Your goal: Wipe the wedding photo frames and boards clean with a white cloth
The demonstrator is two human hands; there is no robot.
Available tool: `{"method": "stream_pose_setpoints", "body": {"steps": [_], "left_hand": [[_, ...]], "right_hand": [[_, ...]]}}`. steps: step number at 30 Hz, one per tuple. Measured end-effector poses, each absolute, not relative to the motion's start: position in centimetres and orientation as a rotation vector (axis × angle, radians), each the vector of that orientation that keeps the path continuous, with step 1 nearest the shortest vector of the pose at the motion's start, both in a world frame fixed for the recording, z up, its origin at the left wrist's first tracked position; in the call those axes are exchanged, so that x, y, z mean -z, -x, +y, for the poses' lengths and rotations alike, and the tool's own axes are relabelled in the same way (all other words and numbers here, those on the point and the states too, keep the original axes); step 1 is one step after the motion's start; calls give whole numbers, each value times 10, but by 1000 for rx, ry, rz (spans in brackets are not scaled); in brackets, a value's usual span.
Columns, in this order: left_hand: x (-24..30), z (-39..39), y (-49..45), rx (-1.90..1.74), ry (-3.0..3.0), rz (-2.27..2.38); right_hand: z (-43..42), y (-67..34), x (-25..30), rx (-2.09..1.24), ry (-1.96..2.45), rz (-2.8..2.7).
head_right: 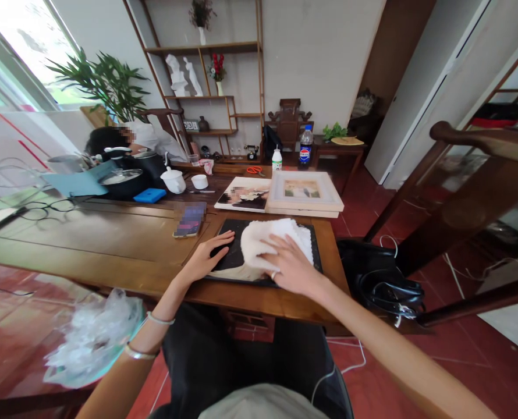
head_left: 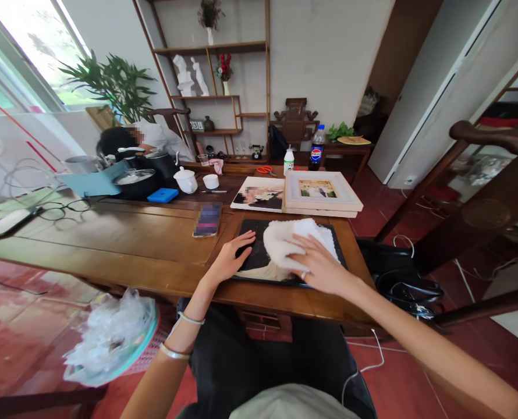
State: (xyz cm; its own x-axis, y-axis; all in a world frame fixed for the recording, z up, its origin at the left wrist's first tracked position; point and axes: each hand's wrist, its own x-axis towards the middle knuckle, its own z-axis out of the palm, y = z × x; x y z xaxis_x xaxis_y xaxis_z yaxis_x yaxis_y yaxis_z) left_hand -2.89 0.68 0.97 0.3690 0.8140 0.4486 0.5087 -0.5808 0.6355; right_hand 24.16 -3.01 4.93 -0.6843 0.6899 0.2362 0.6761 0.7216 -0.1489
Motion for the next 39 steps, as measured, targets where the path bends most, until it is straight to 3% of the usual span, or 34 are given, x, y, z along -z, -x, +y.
{"method": "stream_pose_setpoints", "body": {"steps": [6,18,31,39], "left_hand": [[-12,7,29,-1081,-2224,1135],[-8,7,30,-1101,-2218,1127],[-13,7,30,-1056,-2223,1158],[-10,7,31,-1058,-2239,1137]], "right_hand": [[30,-241,-44,108,1343,-2533],[-100,-200,-50,-67,1056,-2757],[40,-214,-49,89,1276,-2517],[-59,-190,-45,26,1062,-2694]]}}
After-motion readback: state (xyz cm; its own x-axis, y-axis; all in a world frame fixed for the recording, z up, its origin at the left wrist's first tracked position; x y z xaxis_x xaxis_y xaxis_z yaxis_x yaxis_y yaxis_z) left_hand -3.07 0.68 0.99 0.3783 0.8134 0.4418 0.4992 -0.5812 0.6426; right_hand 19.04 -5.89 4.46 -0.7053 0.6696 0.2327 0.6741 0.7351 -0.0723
